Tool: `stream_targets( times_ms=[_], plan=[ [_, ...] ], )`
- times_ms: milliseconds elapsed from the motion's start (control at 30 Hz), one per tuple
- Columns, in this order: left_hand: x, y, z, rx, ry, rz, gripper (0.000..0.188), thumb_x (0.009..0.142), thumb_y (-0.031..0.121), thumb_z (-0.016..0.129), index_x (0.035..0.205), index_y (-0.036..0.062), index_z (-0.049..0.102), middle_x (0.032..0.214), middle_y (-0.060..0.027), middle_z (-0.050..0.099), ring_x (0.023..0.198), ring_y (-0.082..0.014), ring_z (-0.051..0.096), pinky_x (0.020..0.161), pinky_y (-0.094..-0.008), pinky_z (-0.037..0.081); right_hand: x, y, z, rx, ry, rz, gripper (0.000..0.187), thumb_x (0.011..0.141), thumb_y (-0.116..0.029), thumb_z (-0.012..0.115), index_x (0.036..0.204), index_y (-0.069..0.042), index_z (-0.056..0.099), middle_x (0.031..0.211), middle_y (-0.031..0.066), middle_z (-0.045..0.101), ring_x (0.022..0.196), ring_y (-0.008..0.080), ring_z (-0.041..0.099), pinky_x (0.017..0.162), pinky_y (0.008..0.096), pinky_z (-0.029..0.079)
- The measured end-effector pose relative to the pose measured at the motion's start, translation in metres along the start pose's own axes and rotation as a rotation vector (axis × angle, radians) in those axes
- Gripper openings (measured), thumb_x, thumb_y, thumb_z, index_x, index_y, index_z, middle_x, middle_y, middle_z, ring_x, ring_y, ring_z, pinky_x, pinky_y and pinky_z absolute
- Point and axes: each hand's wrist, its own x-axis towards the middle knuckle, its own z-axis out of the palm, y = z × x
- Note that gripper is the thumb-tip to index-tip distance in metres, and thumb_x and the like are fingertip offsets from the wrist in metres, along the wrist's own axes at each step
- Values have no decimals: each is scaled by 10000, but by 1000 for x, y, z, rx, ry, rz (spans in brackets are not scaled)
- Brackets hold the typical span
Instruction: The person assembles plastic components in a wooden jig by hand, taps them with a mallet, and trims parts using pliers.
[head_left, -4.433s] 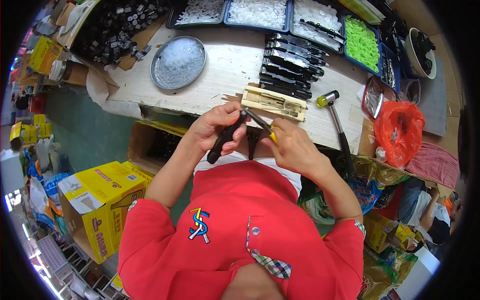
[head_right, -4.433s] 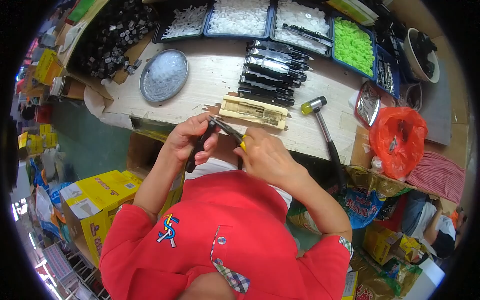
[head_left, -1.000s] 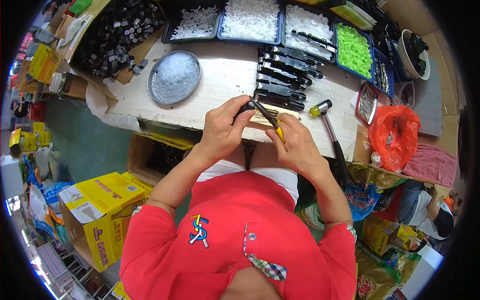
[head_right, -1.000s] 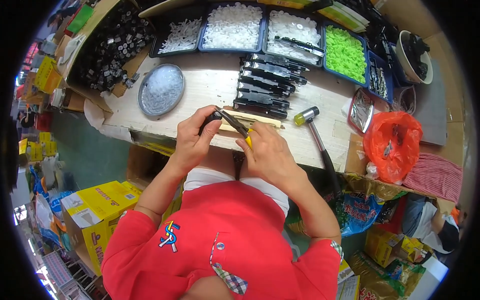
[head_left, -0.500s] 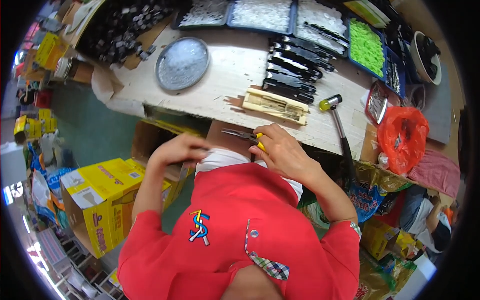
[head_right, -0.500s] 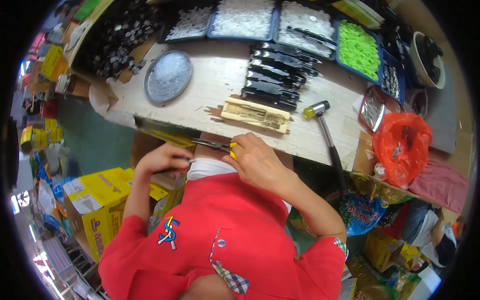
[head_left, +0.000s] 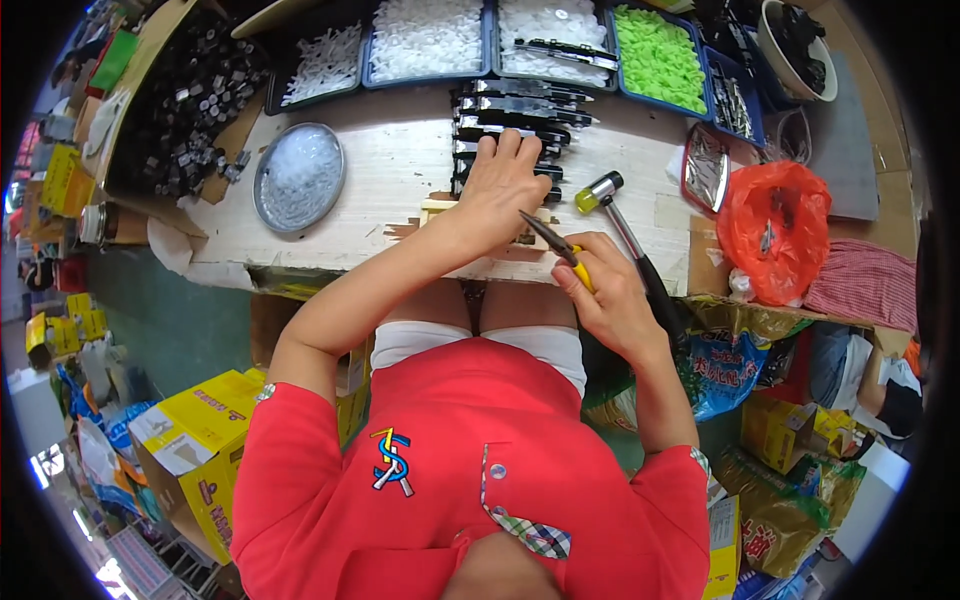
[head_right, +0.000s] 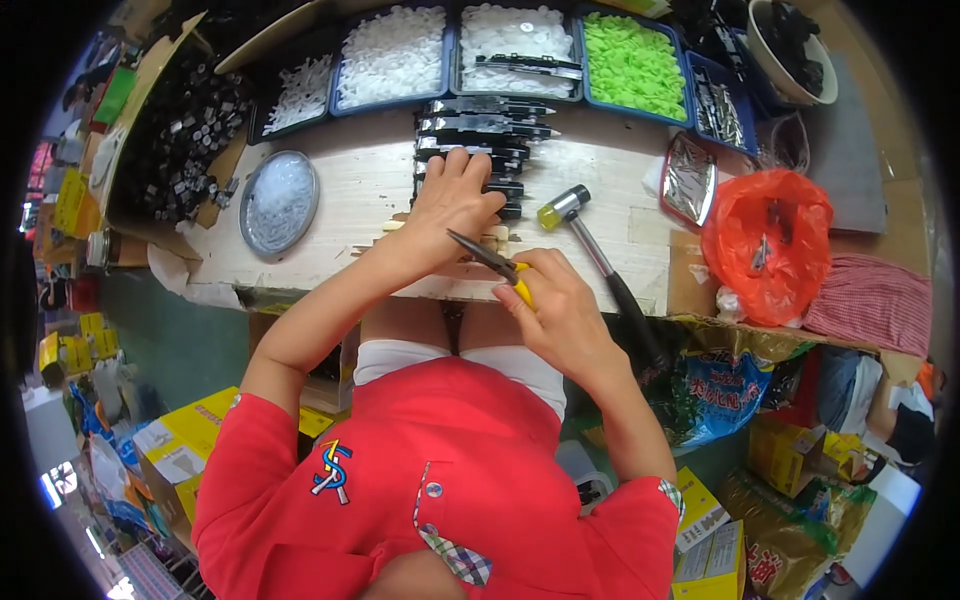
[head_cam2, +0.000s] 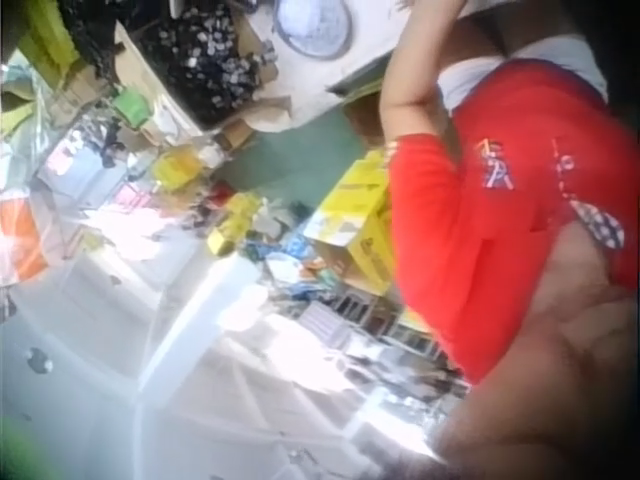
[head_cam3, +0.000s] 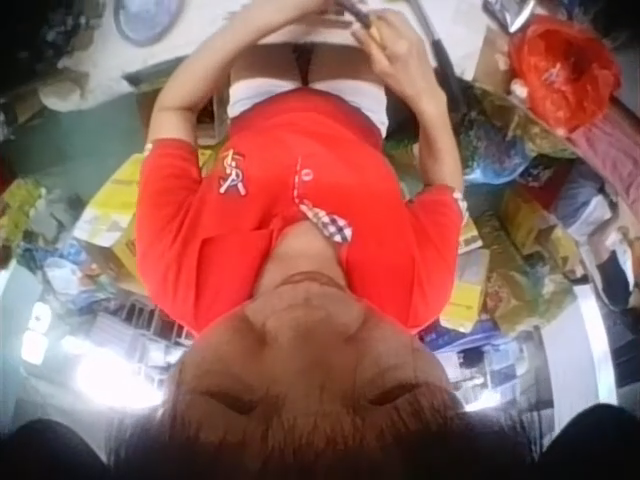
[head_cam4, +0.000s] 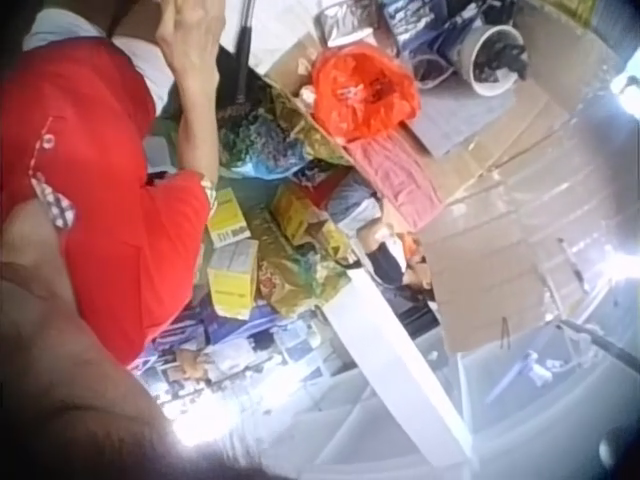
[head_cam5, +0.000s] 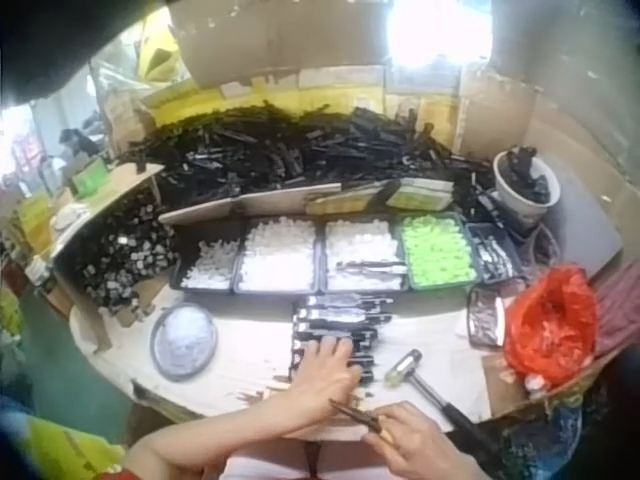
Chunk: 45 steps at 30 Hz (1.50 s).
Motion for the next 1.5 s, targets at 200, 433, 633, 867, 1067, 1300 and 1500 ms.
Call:
stream_targets(
  times_ms=[200, 433, 633, 867, 1067, 1300, 1500],
  plan=[
    [-2, -7, 9, -7, 13, -9, 77, 650, 100, 593, 695, 60, 640, 890, -114, 492, 887, -266, 426, 694, -374, 319, -8, 14, -6, -4, 62, 110, 218, 822, -149, 588, 821, 67, 558, 924, 167, 547, 833, 333, 527, 720, 376, 431],
    [14, -8, 4, 80, -86, -19, 111, 646, 181, 672, 682, 80, 646, 868, -98, 472, 843, -265, 460, 658, -364, 335, 2, 15, -2, -54, 60, 88, 217, 816, -152, 595, 838, 63, 570, 900, 161, 552, 829, 328, 533, 714, 375, 432],
    [20, -8, 1, 66, -114, 101, 70, 616, 62, 598, 632, -3, 621, 888, -123, 495, 831, -268, 477, 643, -366, 373, 1, 15, -6, -88, 81, 127, 206, 815, -139, 593, 836, 65, 576, 896, 161, 553, 819, 334, 533, 710, 379, 434],
    [-19, -46, -42, -1344, 113, -349, 304, 820, 79, 525, 1103, -30, 506, 912, -106, 582, 834, -166, 568, 791, -289, 448, 3, 15, -4, -58, 124, 132, 204, 818, -124, 586, 846, 78, 574, 941, 182, 558, 864, 344, 535, 748, 374, 435],
    [-58, -13, -52, -1739, 91, -586, 313, 858, 75, 447, 1168, 31, 449, 795, -42, 549, 673, -97, 520, 607, -237, 453, 27, 5, 10, -77, 61, 48, 237, 829, -144, 569, 918, 75, 557, 988, 183, 544, 891, 340, 511, 796, 385, 408],
    [-78, -3, -44, -1345, 176, -474, 274, 911, 210, 504, 1111, 23, 488, 737, -17, 546, 622, -53, 506, 527, -205, 436, 35, -14, 13, -87, -10, 24, 235, 836, -154, 559, 912, 69, 562, 1005, 180, 544, 910, 337, 508, 810, 388, 409],
    [-80, 3, -41, -1016, 307, -383, 225, 908, 171, 507, 1051, 1, 539, 748, -23, 553, 622, -73, 502, 563, -200, 419, 33, -18, 16, -114, -17, -11, 238, 837, -159, 557, 906, 70, 563, 985, 187, 547, 914, 335, 512, 810, 384, 414]
  ],
)
